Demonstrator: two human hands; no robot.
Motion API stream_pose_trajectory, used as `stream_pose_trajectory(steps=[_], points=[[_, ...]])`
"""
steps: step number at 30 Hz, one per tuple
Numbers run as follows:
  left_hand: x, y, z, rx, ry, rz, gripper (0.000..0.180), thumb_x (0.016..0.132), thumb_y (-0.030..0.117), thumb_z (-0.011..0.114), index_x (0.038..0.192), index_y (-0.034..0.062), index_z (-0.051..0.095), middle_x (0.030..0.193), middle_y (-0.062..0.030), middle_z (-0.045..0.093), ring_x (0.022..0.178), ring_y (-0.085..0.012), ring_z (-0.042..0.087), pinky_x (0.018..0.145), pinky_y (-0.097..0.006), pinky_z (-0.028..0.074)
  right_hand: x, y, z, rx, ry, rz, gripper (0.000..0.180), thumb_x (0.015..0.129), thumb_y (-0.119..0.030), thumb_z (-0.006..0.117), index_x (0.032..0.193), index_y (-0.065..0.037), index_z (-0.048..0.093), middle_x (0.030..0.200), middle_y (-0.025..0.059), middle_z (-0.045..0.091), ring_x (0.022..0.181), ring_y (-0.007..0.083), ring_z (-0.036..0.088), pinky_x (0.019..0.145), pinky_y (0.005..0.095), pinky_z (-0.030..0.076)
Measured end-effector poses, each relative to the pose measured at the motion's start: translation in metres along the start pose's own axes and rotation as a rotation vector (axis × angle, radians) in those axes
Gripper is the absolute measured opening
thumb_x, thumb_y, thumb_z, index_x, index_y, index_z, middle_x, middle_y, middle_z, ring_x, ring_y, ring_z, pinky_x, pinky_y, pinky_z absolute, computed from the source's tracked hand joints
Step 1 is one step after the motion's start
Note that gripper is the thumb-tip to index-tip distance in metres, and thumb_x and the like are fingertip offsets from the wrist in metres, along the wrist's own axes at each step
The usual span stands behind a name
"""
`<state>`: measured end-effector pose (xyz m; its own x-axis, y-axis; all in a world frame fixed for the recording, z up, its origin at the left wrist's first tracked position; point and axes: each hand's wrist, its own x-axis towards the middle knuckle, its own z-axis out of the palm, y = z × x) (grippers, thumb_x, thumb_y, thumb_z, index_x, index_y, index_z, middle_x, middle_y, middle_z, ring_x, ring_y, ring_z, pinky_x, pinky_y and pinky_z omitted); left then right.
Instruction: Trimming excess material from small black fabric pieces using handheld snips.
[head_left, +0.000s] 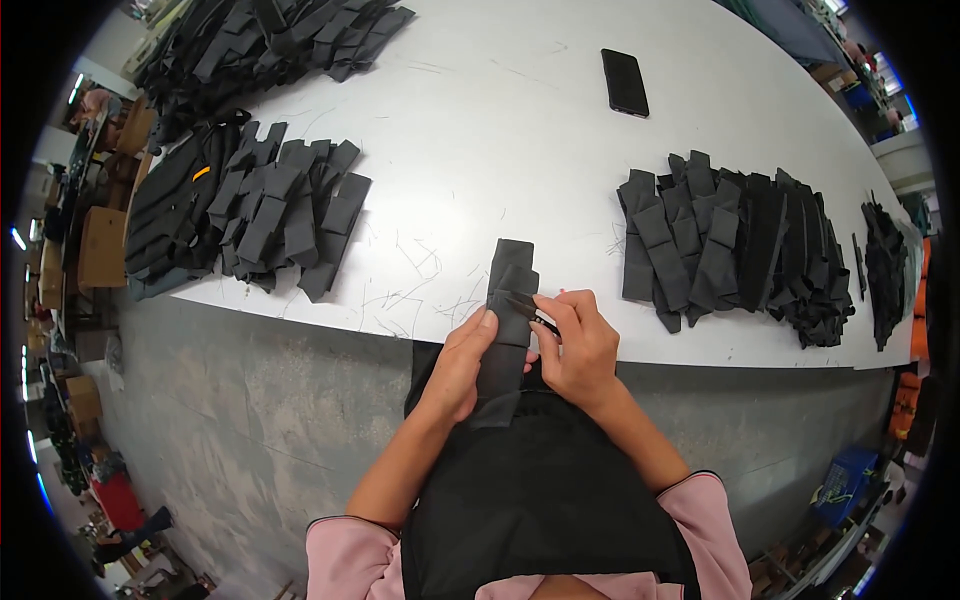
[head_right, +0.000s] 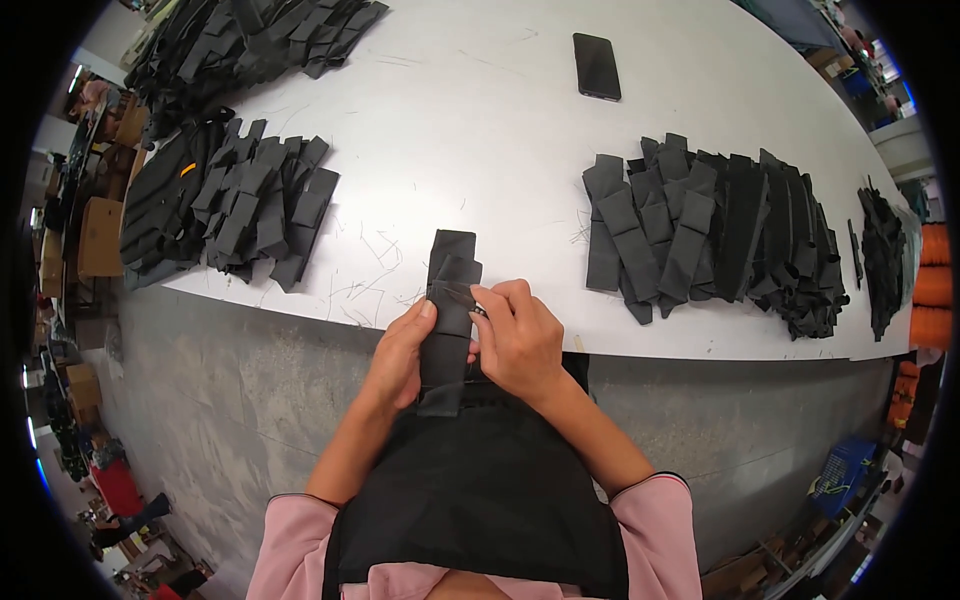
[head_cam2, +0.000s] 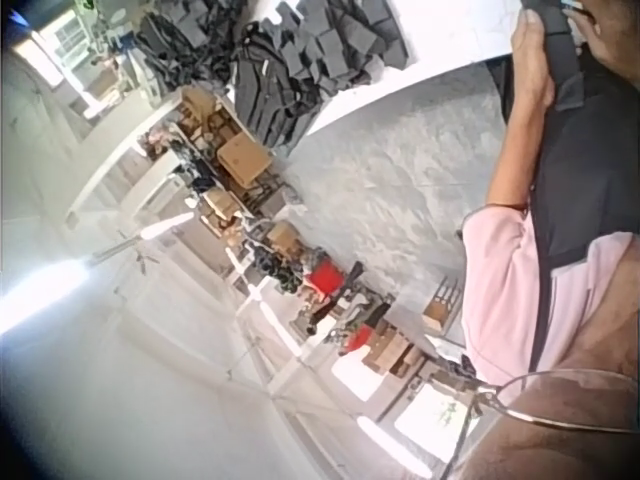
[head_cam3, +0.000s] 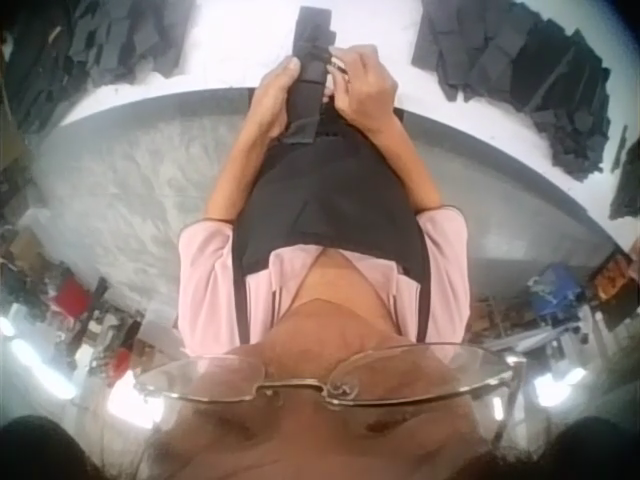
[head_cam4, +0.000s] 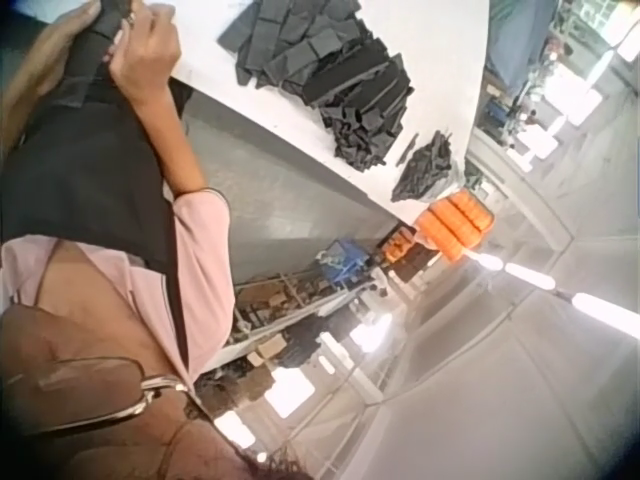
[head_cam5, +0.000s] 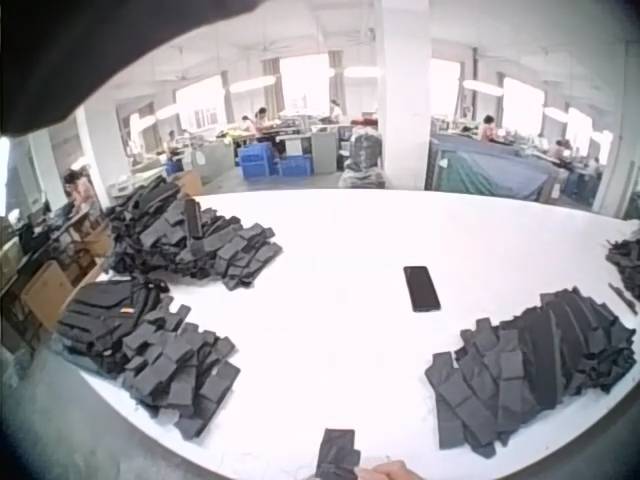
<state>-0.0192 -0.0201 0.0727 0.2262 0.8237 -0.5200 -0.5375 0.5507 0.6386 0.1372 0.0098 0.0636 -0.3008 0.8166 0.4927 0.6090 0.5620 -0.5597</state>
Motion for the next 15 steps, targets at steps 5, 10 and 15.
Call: stream_pose_trajectory(steps=[5,10,15], points=[[0.0011,0.0011,-0.0017,0.001,-0.04,-0.017,0.04,0.098,0.032,0.038,0.12,-0.0004,0.048,0.1,-0.0107,0.06,0.083,-0.0175,0.063,0.073,-0.03,0.053,0.0009,0.0026,-0.0025,0.082,-0.064,0.017,0.03,0.07,0.001,0.068,0.099,-0.002,0.06,0.084,0.0098,0.052,0.061,0.0232,0.057,0.051,0.0309,0.046],[0.0003,0.0032,-0.001,0.002,-0.03,-0.042,0.041,0.098,0.031,0.039,0.121,-0.0009,0.047,0.101,-0.0109,0.06,0.081,-0.0185,0.063,0.072,-0.03,0.053,0.0004,0.0054,-0.0009,0.216,-0.067,0.097,0.03,0.07,-0.001,0.068,0.099,-0.003,0.06,0.084,0.0083,0.051,0.059,0.0222,0.056,0.049,0.0312,0.045],[-0.0008,0.0023,-0.0023,-0.001,-0.019,-0.051,0.041,0.098,0.031,0.04,0.122,-0.0009,0.048,0.102,-0.0112,0.06,0.08,-0.0189,0.064,0.07,-0.029,0.054,-0.0009,0.004,0.0014,0.183,-0.04,0.059,0.03,0.07,0.001,0.069,0.098,-0.003,0.06,0.086,0.0083,0.051,0.059,0.0197,0.056,0.049,0.0302,0.046]])
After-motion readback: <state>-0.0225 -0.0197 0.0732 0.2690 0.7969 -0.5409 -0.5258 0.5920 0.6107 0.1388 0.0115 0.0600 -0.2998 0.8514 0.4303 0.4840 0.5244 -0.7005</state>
